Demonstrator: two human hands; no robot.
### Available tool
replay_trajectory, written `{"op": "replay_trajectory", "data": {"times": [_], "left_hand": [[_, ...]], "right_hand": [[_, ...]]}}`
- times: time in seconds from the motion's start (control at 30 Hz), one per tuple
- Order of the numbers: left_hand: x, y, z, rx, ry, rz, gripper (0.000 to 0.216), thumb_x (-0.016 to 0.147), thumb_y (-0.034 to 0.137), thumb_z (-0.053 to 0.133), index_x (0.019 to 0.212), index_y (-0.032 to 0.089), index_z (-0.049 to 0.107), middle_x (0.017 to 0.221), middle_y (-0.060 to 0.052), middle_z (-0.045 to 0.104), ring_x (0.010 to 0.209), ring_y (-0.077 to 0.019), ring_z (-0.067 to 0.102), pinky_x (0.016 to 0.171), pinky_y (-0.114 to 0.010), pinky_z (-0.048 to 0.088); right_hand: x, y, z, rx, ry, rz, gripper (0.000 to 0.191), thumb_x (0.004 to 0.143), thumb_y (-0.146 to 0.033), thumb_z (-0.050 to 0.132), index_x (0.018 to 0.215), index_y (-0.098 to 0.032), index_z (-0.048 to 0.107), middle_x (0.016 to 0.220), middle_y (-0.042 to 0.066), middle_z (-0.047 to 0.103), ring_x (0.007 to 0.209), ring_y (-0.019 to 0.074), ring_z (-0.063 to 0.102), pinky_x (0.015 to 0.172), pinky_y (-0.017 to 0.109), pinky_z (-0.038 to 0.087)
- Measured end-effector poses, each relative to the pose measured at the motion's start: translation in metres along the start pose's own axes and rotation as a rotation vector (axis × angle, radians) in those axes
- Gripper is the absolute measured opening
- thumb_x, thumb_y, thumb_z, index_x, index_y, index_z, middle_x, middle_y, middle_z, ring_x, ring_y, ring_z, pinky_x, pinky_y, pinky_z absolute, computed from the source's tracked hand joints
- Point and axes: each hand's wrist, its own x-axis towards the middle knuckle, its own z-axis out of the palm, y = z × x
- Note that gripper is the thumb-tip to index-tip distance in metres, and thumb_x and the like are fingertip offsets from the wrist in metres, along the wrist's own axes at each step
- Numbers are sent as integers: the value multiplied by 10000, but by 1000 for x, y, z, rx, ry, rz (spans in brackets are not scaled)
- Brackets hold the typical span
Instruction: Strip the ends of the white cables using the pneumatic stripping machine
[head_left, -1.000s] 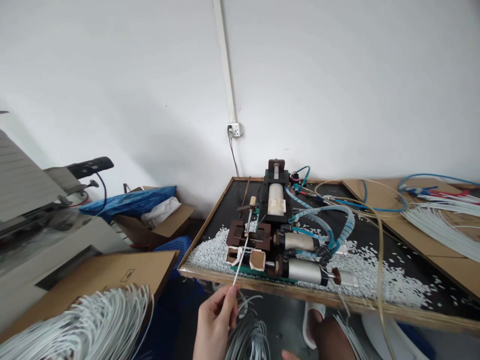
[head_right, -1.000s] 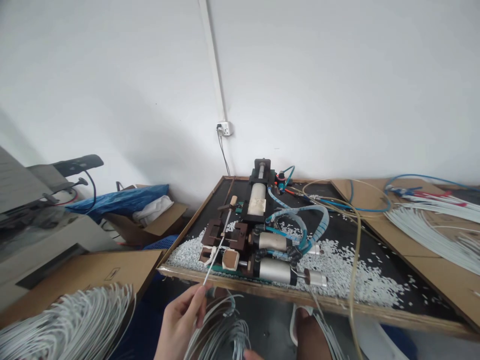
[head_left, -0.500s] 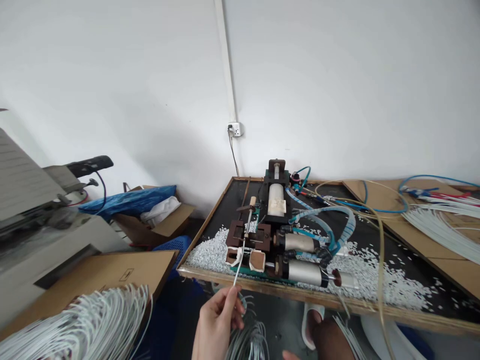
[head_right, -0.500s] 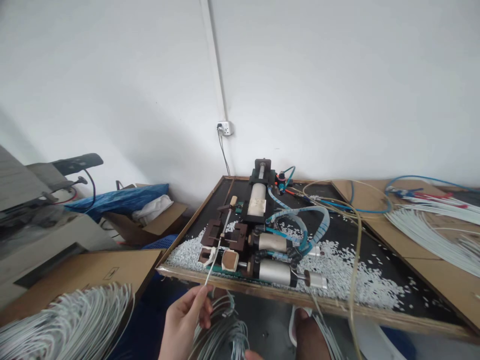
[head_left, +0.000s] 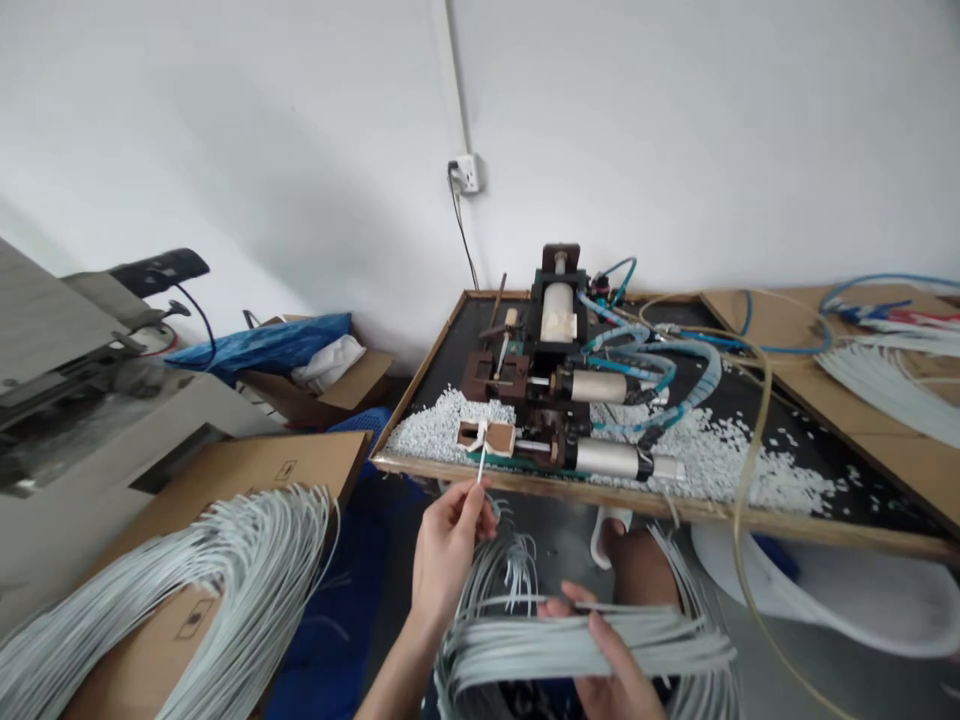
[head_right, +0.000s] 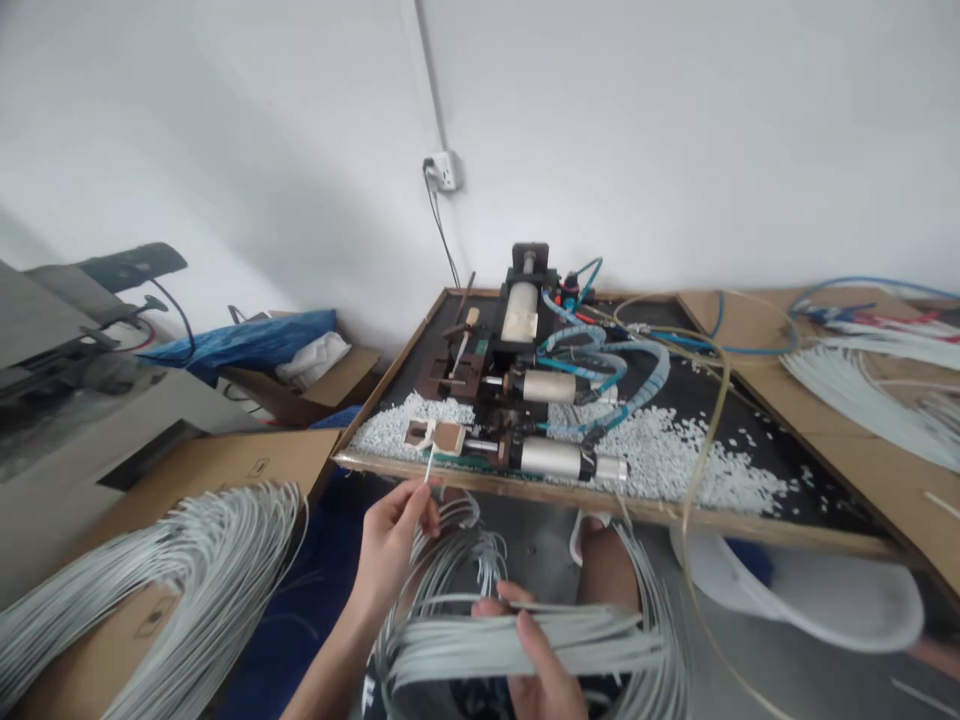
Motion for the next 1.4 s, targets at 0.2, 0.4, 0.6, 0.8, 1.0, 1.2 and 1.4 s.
{"op": "replay_trajectory", "data": {"times": [0.2, 0.4, 0.6, 0.8, 1.0, 1.2, 1.4], "left_hand": [[-21, 14, 5, 129, 135, 198, 300, 993, 412, 583, 1005, 152, 733, 517, 66, 470, 458, -99, 428, 490, -209, 376], [-34, 24, 6, 609, -443, 545, 262, 1008, 257, 571, 1228, 206, 706, 1116, -87, 746, 1056, -246, 675, 945, -380, 507], [-35, 31, 11, 646, -764, 397, 266, 1060, 295, 486, 1029, 190, 729, 929, -60, 744, 873, -207, 681, 793, -317, 494], [-35, 26, 0, 564, -802, 292, 276, 1047, 306, 522, 884, 175, 704, 814, -38, 690, 769, -173, 613, 717, -277, 429], [-28, 19, -18, 239, -386, 96, 387, 1022, 468, 529, 900, 150, 713, 611, 20, 512, 550, -112, 437, 534, -233, 340], [-20, 21, -16, -49, -125, 4, 404, 973, 522, 601, 887, 146, 718, 530, 62, 381, 491, -92, 352, 498, -219, 313], [-5, 11, 0, -68, -13, 35, 342, 924, 475, 676, 881, 143, 744, 503, 63, 442, 464, -95, 416, 508, -228, 359]], "right_hand": [[-4, -16, 8, 14, -32, 21, 385, 728, -503, 868, 1017, -260, 793, 937, 47, 836, 989, 273, 741, 1018, 423, 494], [-7, -18, 13, -16, -111, -25, 334, 738, -483, 857, 987, -267, 805, 836, 12, 822, 896, 270, 740, 979, 439, 511], [-6, -20, 12, -12, -108, -50, 309, 751, -469, 845, 998, -288, 810, 850, 1, 817, 889, 252, 723, 953, 416, 524], [-4, -23, 11, -3, -83, -24, 370, 744, -470, 850, 1075, -313, 791, 871, -9, 824, 949, 257, 718, 997, 413, 480], [-5, -18, 7, -41, -41, 24, 446, 732, -537, 843, 1101, -293, 787, 936, 41, 833, 999, 290, 715, 1026, 461, 444], [-5, -14, 3, -34, -24, 38, 420, 749, -526, 843, 1073, -262, 798, 938, 55, 827, 1027, 294, 713, 1043, 445, 450], [-11, -14, 4, -24, 55, 57, 446, 696, -561, 869, 1017, -257, 812, 915, 64, 831, 1058, 317, 716, 1093, 483, 430]]}}
